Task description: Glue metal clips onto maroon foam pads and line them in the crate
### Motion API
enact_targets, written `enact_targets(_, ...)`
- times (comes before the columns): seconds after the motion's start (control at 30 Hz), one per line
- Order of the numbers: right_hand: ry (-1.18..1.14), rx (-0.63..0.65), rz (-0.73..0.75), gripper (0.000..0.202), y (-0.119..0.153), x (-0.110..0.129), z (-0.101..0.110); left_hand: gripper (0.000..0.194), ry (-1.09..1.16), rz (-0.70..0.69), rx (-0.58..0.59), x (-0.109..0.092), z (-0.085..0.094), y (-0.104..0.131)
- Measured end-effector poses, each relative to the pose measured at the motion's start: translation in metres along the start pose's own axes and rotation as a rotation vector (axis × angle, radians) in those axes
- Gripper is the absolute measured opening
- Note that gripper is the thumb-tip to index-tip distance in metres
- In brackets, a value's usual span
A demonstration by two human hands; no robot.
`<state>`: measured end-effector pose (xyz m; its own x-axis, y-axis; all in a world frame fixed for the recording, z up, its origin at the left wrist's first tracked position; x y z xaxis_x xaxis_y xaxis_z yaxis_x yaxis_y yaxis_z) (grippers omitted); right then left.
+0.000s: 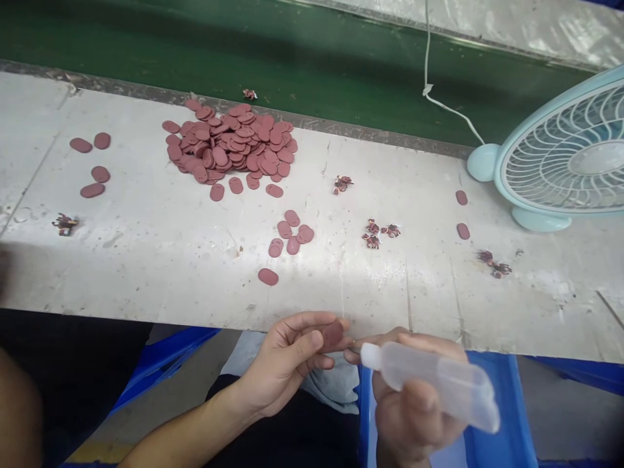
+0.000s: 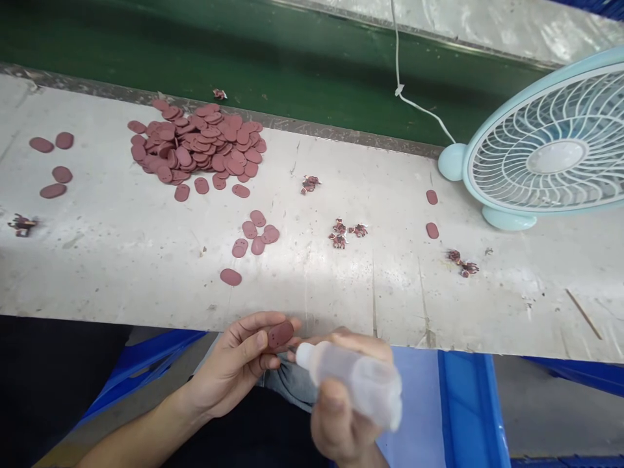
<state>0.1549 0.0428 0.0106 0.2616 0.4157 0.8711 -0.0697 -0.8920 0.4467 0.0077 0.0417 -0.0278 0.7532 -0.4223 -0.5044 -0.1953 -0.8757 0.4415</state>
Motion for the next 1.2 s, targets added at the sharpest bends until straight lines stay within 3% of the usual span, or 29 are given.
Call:
enact_targets(0.07, -0.110, -0.076, 0.051, 0.027, -0.011, 0.026, 0.014, 0.022, 0.011, -0.020, 0.019, -0.004, -0.001, -0.001)
enact_targets(0.17, -0.080, -0.025, -0.044, 0.034, -0.032, 0.045, 0.027, 0.020, 0.016, -0.047, 0.037, -0.010, 0.000, -0.003)
enact_targets(0.37, 0.095, 0.026, -0.022, 0.033, -0.047, 0.045, 0.029, 0.019, -0.005, -0.079, 0.025, -0.023, 0.009, -0.005)
enact_targets(0.5, 0.190, -0.039, 0.126, 0.029, -0.047, 0.052, 0.032, 0.019, -0.060, -0.139, 0.008, -0.035, 0.018, -0.009)
enact_targets(0.6, 0.407, -0.161, 0.305, 0.025, -0.060, 0.068, 0.032, 0.018, -0.135, -0.238, -0.035, -0.052, 0.024, -0.014)
enact_targets(0.7, 0.762, -0.244, 0.442, 0.032, -0.092, 0.077, 0.015, 0.020, -0.190, -0.309, -0.102, -0.069, 0.030, -0.017)
enact_targets(0.8, 1.297, -0.195, 0.489, 0.058, -0.126, 0.066, -0.010, 0.023, -0.159, -0.301, -0.130, -0.076, 0.034, -0.019)
enact_targets(0.87, 1.541, -0.148, 0.466, 0.067, -0.134, 0.051, -0.018, 0.023, -0.122, -0.273, -0.133, -0.077, 0.036, -0.020)
enact_targets(0.93, 1.631, -0.129, 0.442, 0.072, -0.126, 0.037, -0.019, 0.024, -0.083, -0.246, -0.127, -0.076, 0.038, -0.021)
enact_targets(1.07, 1.677, -0.077, 0.365, 0.078, -0.085, 0.016, -0.018, 0.025, -0.011, -0.184, -0.085, -0.075, 0.041, -0.027)
enact_targets(1.2, 1.614, -0.065, 0.324, 0.073, -0.066, 0.029, -0.032, 0.027, 0.022, -0.147, -0.003, -0.073, 0.042, -0.033)
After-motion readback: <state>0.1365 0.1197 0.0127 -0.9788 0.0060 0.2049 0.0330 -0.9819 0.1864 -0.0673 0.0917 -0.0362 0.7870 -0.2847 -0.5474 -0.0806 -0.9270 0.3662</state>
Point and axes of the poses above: each hand's wrist, its own y-axis away from the middle knuckle, its own z-axis out of the back of the hand, x = y × z, the point moved 6 cm from there along -y, towards the middle knuckle, and after that the axes turned 15 degrees about -z, right-handed, at the moved point
